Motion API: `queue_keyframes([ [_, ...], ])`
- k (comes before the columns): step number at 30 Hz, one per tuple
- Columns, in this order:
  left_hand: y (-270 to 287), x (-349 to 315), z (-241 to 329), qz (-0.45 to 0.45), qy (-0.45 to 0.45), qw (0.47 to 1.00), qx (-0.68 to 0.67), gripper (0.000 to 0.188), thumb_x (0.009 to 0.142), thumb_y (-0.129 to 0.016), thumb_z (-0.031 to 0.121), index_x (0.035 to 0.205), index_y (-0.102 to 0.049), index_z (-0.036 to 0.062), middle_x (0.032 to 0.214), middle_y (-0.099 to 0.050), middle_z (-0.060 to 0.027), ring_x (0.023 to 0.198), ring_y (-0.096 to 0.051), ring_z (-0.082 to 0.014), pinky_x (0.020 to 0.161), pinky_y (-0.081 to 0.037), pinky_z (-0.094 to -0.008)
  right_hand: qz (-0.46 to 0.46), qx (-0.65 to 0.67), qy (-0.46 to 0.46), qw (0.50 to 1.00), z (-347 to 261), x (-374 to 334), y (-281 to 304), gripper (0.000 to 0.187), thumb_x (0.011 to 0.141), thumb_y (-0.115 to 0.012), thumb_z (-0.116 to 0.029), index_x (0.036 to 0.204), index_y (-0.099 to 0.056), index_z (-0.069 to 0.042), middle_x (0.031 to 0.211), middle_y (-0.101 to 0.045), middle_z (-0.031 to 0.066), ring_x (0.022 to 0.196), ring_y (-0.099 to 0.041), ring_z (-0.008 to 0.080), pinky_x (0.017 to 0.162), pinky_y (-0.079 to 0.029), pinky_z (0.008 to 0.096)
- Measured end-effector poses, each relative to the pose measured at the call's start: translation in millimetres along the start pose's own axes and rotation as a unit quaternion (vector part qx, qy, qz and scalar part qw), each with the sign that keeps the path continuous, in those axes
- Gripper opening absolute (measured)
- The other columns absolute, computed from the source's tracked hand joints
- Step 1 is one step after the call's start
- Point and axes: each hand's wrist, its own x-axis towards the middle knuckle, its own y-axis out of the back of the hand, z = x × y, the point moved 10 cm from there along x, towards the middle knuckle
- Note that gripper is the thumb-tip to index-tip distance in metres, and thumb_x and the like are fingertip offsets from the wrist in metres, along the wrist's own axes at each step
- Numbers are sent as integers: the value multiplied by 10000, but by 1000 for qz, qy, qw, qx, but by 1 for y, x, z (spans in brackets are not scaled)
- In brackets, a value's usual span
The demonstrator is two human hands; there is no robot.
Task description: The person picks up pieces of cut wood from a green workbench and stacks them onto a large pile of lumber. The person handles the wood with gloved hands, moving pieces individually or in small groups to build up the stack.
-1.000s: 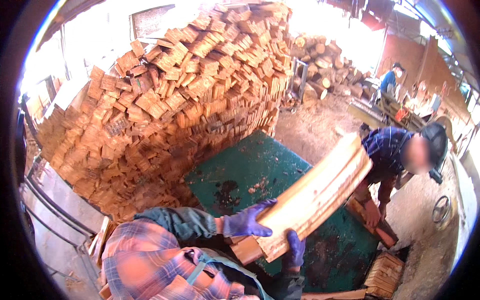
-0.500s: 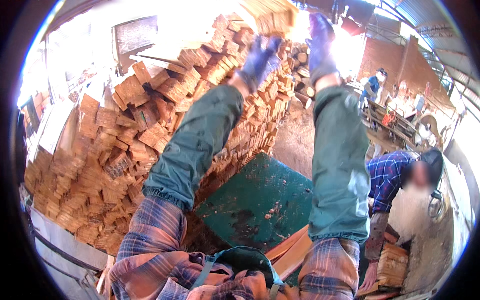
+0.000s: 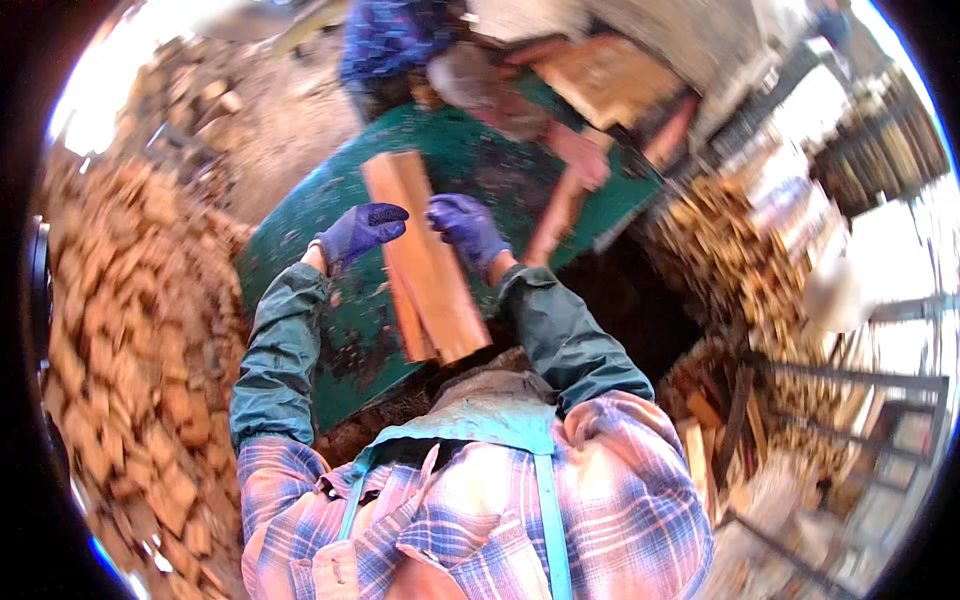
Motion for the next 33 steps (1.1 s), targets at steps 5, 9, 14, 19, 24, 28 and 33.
queue_keyframes([
  [5, -79, 154, 49, -91, 81, 986, -117, 377, 908, -672, 299, 1167, -656, 25, 1083, -695, -95, 963, -645, -184, 907, -497, -327, 319, 103, 38, 941, -2, -33, 308, 276, 954, -591, -250, 1186, -616, -103, 1004, -716, 84, 822, -686, 188, 714, -546, 316],
  [9, -133, 261, 36, -73, 47, 982, -166, 348, 909, -674, 271, 1152, -657, 23, 1034, -707, -56, 908, -640, -137, 823, -520, -317, 328, 199, -92, 919, 5, 6, 410, 459, 976, -545, -326, 1390, -493, -133, 1302, -586, 152, 1155, -573, 286, 961, -464, 431],
  [14, -170, 359, 81, -94, 41, 994, -24, 427, 862, -686, 302, 1189, -641, 30, 1057, -708, -165, 964, -687, -260, 842, -534, -359, 309, 227, -62, 922, -37, 137, 491, 554, 928, -629, -424, 1372, -510, -114, 1253, -593, 146, 1090, -576, 290, 957, -456, 422],
  [19, -187, 392, 85, -110, 63, 987, -96, 450, 864, -686, 311, 1225, -639, 47, 1102, -704, -155, 1009, -676, -253, 874, -528, -356, 414, 7, -119, 902, -58, 194, 542, 599, 861, -706, -490, 1244, -571, -50, 1151, -584, 94, 903, -577, 215, 800, -495, 344],
  [24, -212, 398, 23, -99, 129, 961, -226, 721, 845, -769, 361, 1403, -460, 25, 1340, -579, -132, 1176, -577, -209, 988, -460, -324, 170, 311, -111, 929, 12, 85, 410, 262, 911, -683, -141, 1131, -585, -39, 991, -649, 83, 879, -659, 223, 778, -576, 368],
  [28, -288, 397, 71, -128, 185, 924, -310, 1006, 712, -848, 460, 1447, -356, -19, 1369, -530, -204, 1240, -527, -266, 1010, -445, -344, 12, 314, -313, 896, 63, -49, 286, 434, 828, -779, -112, 1210, -578, -70, 1102, -637, 32, 1052, -617, 190, 916, -526, 353],
  [33, -341, 363, 157, -222, 15, 934, -279, 1194, 595, -869, 551, 1469, -310, -40, 1456, -428, -234, 1364, -399, -321, 1155, -298, -391, -79, 186, -232, 951, 67, -96, 281, 365, 895, -685, -146, 1225, -560, -54, 1133, -616, 42, 1040, -588, 187, 922, -491, 352],
])
